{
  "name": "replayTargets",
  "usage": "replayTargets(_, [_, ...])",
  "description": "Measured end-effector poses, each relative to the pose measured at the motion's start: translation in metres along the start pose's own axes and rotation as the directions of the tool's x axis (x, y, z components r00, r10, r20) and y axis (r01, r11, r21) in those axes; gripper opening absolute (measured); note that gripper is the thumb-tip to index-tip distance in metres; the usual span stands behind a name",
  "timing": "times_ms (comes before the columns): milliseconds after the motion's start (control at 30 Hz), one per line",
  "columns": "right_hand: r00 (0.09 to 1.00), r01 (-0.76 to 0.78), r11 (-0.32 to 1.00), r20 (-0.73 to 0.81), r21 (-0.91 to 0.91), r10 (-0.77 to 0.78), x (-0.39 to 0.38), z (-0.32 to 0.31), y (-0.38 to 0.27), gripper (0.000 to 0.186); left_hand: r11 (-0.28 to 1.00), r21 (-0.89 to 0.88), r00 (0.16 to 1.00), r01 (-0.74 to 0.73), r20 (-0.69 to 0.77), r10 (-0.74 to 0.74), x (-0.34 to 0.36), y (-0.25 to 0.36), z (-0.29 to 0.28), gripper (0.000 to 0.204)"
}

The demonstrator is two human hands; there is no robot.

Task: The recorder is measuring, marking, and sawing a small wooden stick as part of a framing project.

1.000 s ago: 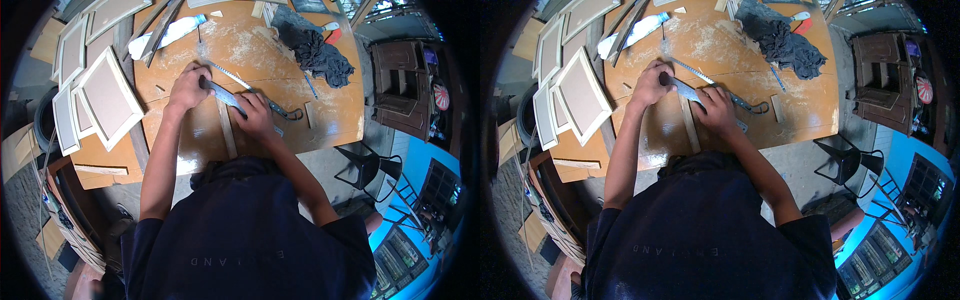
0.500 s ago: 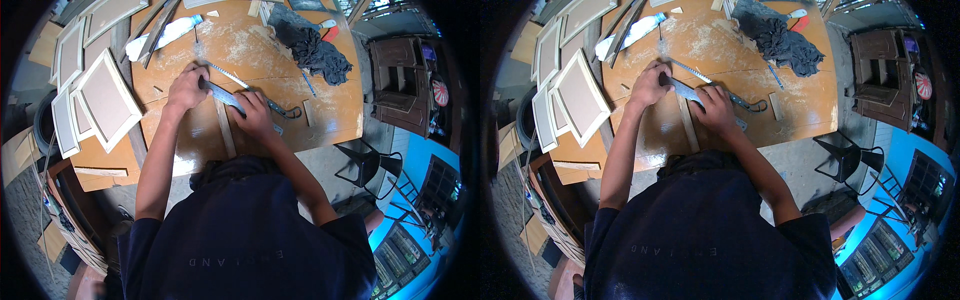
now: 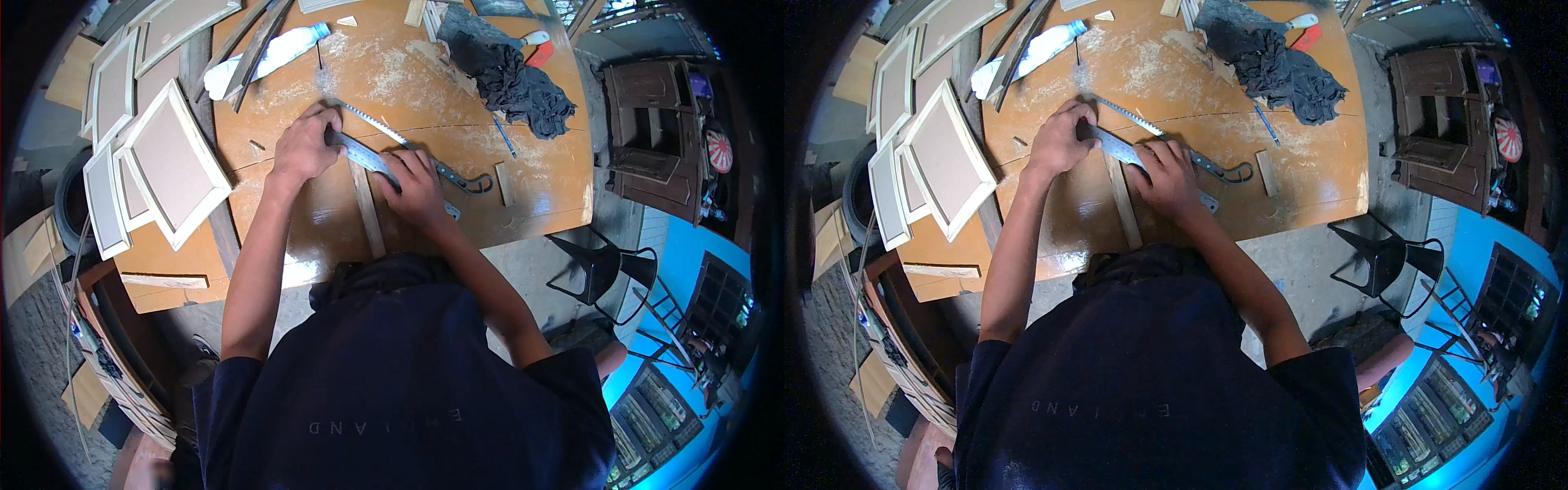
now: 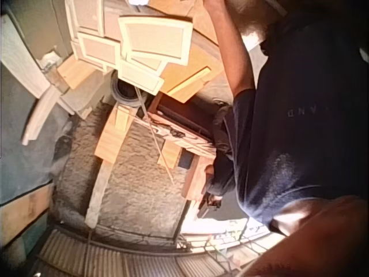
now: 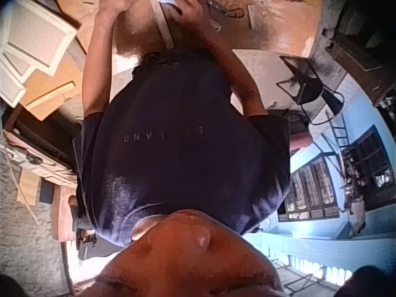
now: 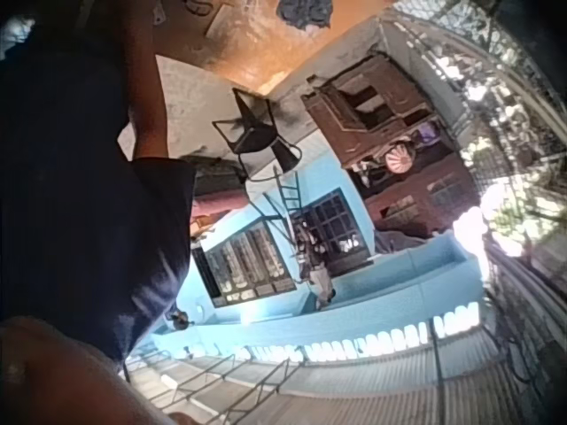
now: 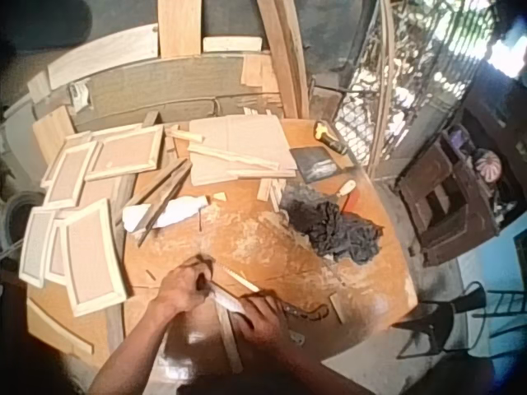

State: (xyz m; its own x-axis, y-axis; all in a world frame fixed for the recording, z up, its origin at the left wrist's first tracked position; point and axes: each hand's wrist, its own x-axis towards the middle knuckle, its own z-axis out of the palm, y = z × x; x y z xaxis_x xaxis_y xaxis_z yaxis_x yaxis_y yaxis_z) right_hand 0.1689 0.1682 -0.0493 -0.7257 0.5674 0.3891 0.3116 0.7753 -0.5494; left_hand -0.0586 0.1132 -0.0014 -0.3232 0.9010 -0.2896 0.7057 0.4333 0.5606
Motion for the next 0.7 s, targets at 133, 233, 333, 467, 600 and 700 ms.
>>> replayTargets(133, [1.000, -0.002, 1.000, -0.005, 0.008, 0.002, -0.0013, 0.0027, 0.0019, 0.033, 1.000, -0.005, 1.000, 0.007, 0.012, -0.007, -0.0001, 0.0000, -0.0011, 0.033])
replayTargets(233, [1.000, -0.016, 0.999, -0.003, 0.035, 0.016, -0.0007, 0.0020, 0.0025, 0.033, 1.000, 0.015, 0.999, 0.019, 0.027, -0.019, 0.0000, 0.0046, -0.0037, 0.033])
replayTargets(333, [1.000, -0.017, 0.999, -0.014, 0.047, 0.018, 0.0007, 0.0012, 0.0013, 0.034, 0.999, 0.029, 0.999, 0.017, 0.032, -0.018, 0.0008, 0.0044, -0.0040, 0.032])
replayTargets(467, [0.999, -0.041, 0.997, -0.008, 0.066, 0.042, 0.0030, -0.0037, -0.0035, 0.033, 0.999, 0.033, 0.999, 0.020, 0.038, -0.021, 0.0013, 0.0042, -0.0037, 0.031])
replayTargets(600, [0.999, -0.034, 0.996, -0.021, 0.079, 0.036, 0.0033, -0.0033, -0.0036, 0.033, 0.999, 0.036, 0.999, 0.005, 0.053, -0.007, 0.0044, 0.0002, -0.0020, 0.029])
replayTargets(700, [0.999, -0.012, 0.997, -0.040, 0.073, 0.015, 0.0014, 0.0007, 0.0009, 0.031, 0.998, 0.058, 0.999, -0.008, 0.049, 0.005, 0.0043, 0.0040, -0.0027, 0.029])
